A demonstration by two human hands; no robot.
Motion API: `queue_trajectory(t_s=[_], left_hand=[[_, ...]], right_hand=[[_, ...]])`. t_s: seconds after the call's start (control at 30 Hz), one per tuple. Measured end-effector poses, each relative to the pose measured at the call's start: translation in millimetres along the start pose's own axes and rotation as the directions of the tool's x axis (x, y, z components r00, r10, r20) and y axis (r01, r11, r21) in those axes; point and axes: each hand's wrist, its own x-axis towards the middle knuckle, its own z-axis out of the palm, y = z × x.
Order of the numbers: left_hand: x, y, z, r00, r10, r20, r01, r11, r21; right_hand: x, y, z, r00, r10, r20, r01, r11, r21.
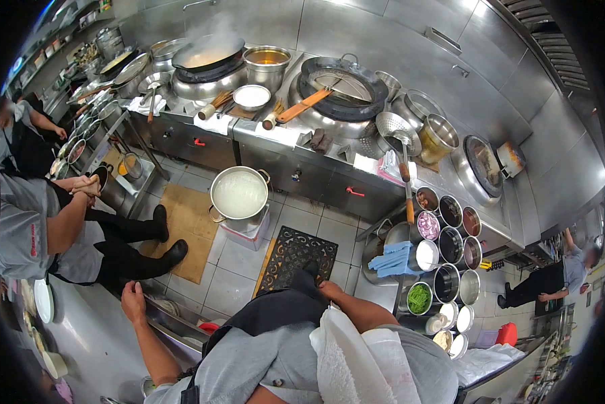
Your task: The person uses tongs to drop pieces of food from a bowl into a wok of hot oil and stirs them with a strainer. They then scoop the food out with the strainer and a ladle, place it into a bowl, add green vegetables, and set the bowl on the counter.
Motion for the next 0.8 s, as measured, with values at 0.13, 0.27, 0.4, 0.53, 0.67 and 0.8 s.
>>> queue_trajectory(t_s=[0.13,0.27,0.4,0.53,0.67,0.8], left_hand=[[0.6,-2.4,1.7,1.000,0.005,-0.002,-0.005,1.000,0.011],[0.8,-3.2,1.3,1.000,0.002,0.013,-0.002,1.000,0.017],[0.5,-1.3,0.7,1.000,0.009,0.016,-0.009,1.000,0.026],[0.6,-2.9,1.4,1.000,0.014,0.014,-0.015,1.000,0.018],[0.3,-0.2,-0.2,1.000,0.003,0.019,-0.004,0.999,0.035],[0.2,0.1,-0.1,1.000,-0.007,0.020,0.006,1.000,0.017]], right_hand=[[-0.4,1.1,1.7,0.998,-0.021,-0.051,0.020,1.000,-0.005],[9.3,10.5,8.2,0.997,-0.031,-0.066,0.034,0.999,0.037],[10.4,11.8,4.7,0.999,-0.038,-0.011,0.038,0.999,0.039],[18.0,14.8,6.9,0.998,-0.050,-0.025,0.050,0.999,-0.013],[8.0,7.9,4.4,0.999,-0.020,-0.040,0.021,0.999,0.043],[1.8,0.7,-1.8,1.000,-0.017,-0.008,0.018,1.000,0.018]])
